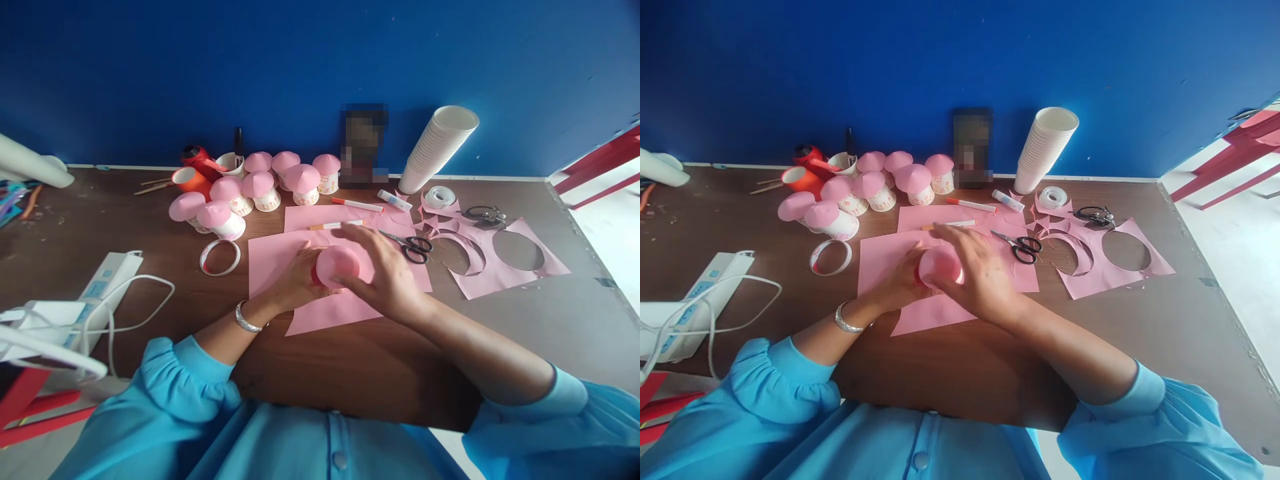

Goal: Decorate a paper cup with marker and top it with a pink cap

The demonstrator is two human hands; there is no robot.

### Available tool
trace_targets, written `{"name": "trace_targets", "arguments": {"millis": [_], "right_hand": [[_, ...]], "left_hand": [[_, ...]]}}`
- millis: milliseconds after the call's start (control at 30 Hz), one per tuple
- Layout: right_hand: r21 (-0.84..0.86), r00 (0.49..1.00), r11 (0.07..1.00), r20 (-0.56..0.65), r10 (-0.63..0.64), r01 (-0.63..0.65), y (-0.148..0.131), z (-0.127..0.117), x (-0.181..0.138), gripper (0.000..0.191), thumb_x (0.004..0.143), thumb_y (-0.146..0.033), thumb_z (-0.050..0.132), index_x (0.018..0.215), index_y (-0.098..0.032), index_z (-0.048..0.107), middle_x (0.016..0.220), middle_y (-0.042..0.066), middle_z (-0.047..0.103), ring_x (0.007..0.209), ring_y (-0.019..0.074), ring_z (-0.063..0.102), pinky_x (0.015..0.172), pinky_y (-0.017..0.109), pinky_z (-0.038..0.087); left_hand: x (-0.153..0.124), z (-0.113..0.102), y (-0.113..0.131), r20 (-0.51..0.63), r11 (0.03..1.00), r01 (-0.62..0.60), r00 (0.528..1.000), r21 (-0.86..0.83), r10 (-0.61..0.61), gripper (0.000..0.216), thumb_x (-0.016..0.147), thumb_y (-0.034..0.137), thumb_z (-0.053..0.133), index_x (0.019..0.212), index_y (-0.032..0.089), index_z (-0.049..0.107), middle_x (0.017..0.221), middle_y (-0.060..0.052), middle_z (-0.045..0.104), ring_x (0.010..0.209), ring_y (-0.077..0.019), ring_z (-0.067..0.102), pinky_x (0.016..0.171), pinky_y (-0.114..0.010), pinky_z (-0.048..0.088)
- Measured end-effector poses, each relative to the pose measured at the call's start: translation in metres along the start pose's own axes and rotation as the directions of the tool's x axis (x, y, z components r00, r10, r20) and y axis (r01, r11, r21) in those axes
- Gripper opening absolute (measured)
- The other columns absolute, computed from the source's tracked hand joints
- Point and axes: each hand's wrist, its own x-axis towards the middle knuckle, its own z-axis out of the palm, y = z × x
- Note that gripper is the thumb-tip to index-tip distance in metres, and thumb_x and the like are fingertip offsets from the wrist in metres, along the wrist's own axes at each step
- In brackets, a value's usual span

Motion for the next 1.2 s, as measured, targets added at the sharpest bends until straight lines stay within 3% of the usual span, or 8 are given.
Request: {"name": "trace_targets", "arguments": {"millis": [100, 200, 400, 633, 833, 900, 1067, 1200], "right_hand": [[-0.013, 0.995, 0.997, 0.063, -0.075, 0.076, 0.001, 0.021, 0.004, 0.073, 0.097, -0.044, 0.073, 0.157, -0.019, 0.039, 0.143, 0.018, 0.069, 0.135, 0.033, 0.066, 0.117, 0.056, 0.054], [-0.021, 0.994, 0.997, 0.085, -0.073, 0.075, 0.009, 0.035, 0.0, 0.079, 0.098, -0.044, 0.072, 0.161, -0.02, 0.031, 0.144, 0.017, 0.069, 0.135, 0.0329, 0.067, 0.121, 0.059, 0.049], [0.005, 0.993, 1.0, 0.113, -0.016, 0.016, 0.014, 0.037, -0.006, 0.091, 0.1, -0.04, 0.07, 0.168, -0.023, 0.012, 0.144, 0.014, 0.07, 0.14, 0.0328, 0.064, 0.125, 0.064, 0.042], [0.059, 0.997, 0.998, 0.079, -0.023, 0.018, 0.009, 0.028, 0.003, 0.072, 0.096, -0.032, 0.072, 0.159, -0.023, 0.038, 0.145, 0.014, 0.069, 0.135, 0.0316, 0.068, 0.127, 0.063, 0.04], [0.238, 0.98, 0.971, 0.2, -0.023, -0.026, 0.011, 0.024, 0.009, 0.071, 0.094, -0.02, 0.07, 0.158, -0.025, 0.039, 0.112, 0.001, 0.083, 0.135, 0.0252, 0.067, 0.129, 0.056, 0.039], [0.258, 0.977, 0.964, 0.211, 0.008, -0.064, 0.012, 0.025, 0.008, 0.072, 0.093, -0.02, 0.071, 0.158, -0.027, 0.04, 0.109, 0.0, 0.083, 0.137, 0.025, 0.065, 0.128, 0.056, 0.041], [0.238, 0.976, 0.964, 0.204, 0.071, -0.12, 0.015, 0.028, 0.004, 0.072, 0.091, -0.021, 0.073, 0.156, -0.028, 0.043, 0.123, 0.003, 0.08, 0.14, 0.027, 0.063, 0.129, 0.058, 0.041], [0.309, 0.983, 0.948, 0.183, 0.02, -0.077, 0.017, 0.027, 0.001, 0.079, 0.092, -0.025, 0.076, 0.16, -0.027, 0.037, 0.137, 0.01, 0.074, 0.141, 0.0293, 0.062, 0.127, 0.059, 0.043]], "left_hand": [[0.0, 0.002, -0.004, -0.015, 0.998, -0.064, 0.998, -0.013, 0.064, 0.065, 0.083, 0.043, 0.082, 0.14, 0.021, 0.06, 0.149, -0.014, 0.066, 0.143, -0.0381, 0.057, 0.125, -0.061, 0.041], [0.0, 0.003, -0.003, -0.015, 0.999, -0.033, 0.999, 0.029, 0.033, 0.072, 0.081, 0.035, 0.082, 0.146, 0.019, 0.056, 0.154, -0.015, 0.063, 0.146, -0.037, 0.056, 0.127, -0.058, 0.04], [0.0, -0.002, 0.009, 0.023, 0.992, 0.029, 0.999, 0.119, -0.032, 0.068, 0.08, 0.029, 0.082, 0.143, 0.017, 0.059, 0.151, -0.015, 0.065, 0.145, -0.0363, 0.058, 0.13, -0.056, 0.038], [0.002, -0.001, 0.013, -0.006, 0.999, 0.039, 0.999, 0.02, -0.039, 0.067, 0.078, 0.02, 0.082, 0.141, 0.022, 0.061, 0.153, -0.011, 0.064, 0.145, -0.0348, 0.057, 0.127, -0.059, 0.042], [0.003, -0.004, 0.01, 0.013, 0.998, -0.009, 1.0, 0.055, 0.008, 0.056, 0.077, 0.021, 0.083, 0.131, 0.025, 0.068, 0.14, -0.005, 0.072, 0.137, -0.0328, 0.063, 0.12, -0.053, 0.049], [0.004, -0.005, 0.011, 0.027, 0.999, -0.003, 1.0, 0.047, 0.002, 0.049, 0.078, 0.025, 0.082, 0.126, 0.026, 0.07, 0.133, -0.004, 0.075, 0.133, -0.0331, 0.066, 0.116, -0.052, 0.052], [0.006, -0.007, 0.017, 0.033, 1.0, -0.014, 0.999, 0.009, 0.014, 0.051, 0.08, 0.028, 0.08, 0.13, 0.027, 0.068, 0.137, -0.004, 0.074, 0.134, -0.0348, 0.065, 0.116, -0.052, 0.052], [0.005, -0.01, 0.015, 0.062, 1.0, -0.023, 0.998, 0.004, 0.023, 0.065, 0.081, 0.03, 0.083, 0.142, 0.027, 0.061, 0.154, -0.007, 0.063, 0.144, -0.0386, 0.057, 0.124, -0.058, 0.045]]}}
